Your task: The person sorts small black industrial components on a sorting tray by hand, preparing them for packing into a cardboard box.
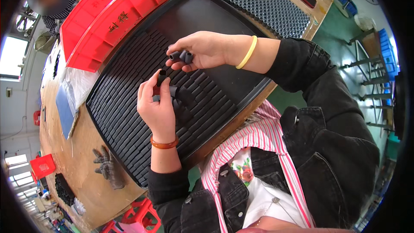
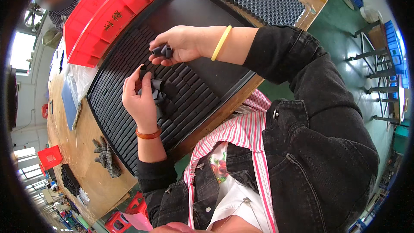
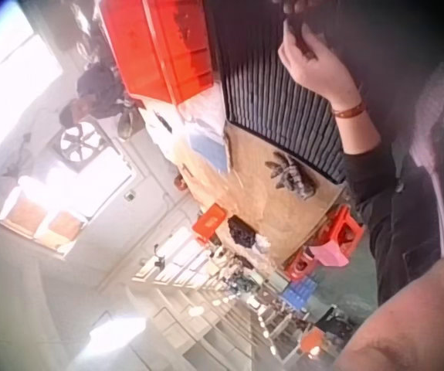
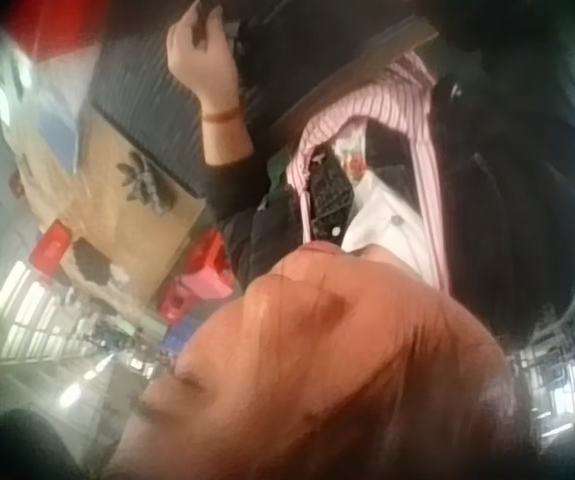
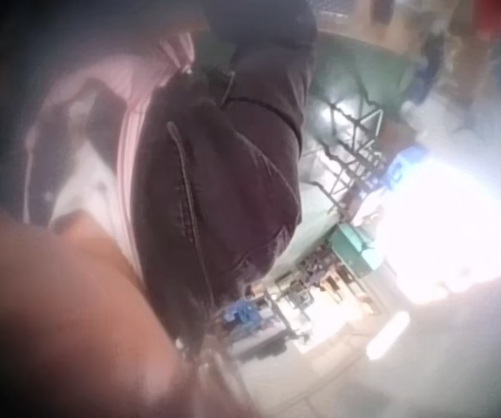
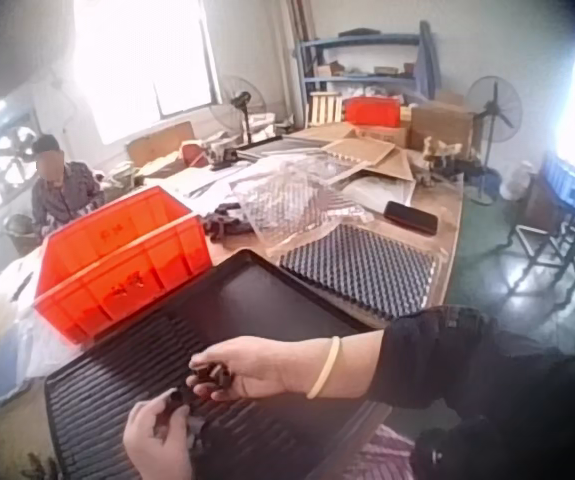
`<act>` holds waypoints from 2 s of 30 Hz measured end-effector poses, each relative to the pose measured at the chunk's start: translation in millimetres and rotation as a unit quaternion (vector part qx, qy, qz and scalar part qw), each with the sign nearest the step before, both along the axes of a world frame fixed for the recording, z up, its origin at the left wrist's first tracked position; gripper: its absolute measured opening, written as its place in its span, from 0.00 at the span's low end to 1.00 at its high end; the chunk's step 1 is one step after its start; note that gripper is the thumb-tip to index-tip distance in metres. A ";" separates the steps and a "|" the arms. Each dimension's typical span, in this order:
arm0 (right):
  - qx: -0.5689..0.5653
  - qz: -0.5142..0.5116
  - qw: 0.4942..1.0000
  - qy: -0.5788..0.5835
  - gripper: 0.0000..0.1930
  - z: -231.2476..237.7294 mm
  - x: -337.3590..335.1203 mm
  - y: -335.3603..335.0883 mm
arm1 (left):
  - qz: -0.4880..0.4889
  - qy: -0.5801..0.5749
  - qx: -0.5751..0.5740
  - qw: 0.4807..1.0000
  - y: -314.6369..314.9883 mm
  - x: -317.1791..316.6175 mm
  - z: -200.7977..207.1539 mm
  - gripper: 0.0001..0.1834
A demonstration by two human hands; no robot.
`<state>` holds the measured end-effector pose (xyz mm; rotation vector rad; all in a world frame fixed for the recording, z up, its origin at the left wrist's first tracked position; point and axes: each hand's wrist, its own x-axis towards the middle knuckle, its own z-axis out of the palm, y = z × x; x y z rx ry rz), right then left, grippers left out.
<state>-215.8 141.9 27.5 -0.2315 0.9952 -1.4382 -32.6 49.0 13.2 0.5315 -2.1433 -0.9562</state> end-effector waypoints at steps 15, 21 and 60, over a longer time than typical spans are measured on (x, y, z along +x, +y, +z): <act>-0.136 -0.051 0.767 0.625 0.15 -2.6 23.7 -4.3 | -0.011 -0.023 0.026 0.999 1.5 0.3 -2.2 0.10; -0.144 -0.057 0.770 0.618 0.13 0.5 32.6 -1.4 | 0.001 -0.031 0.048 0.998 1.2 1.0 1.3 0.11; 0.036 -0.078 0.868 0.490 0.14 -24.5 -53.7 -88.2 | 0.036 0.008 0.061 0.997 -1.0 2.1 0.7 0.22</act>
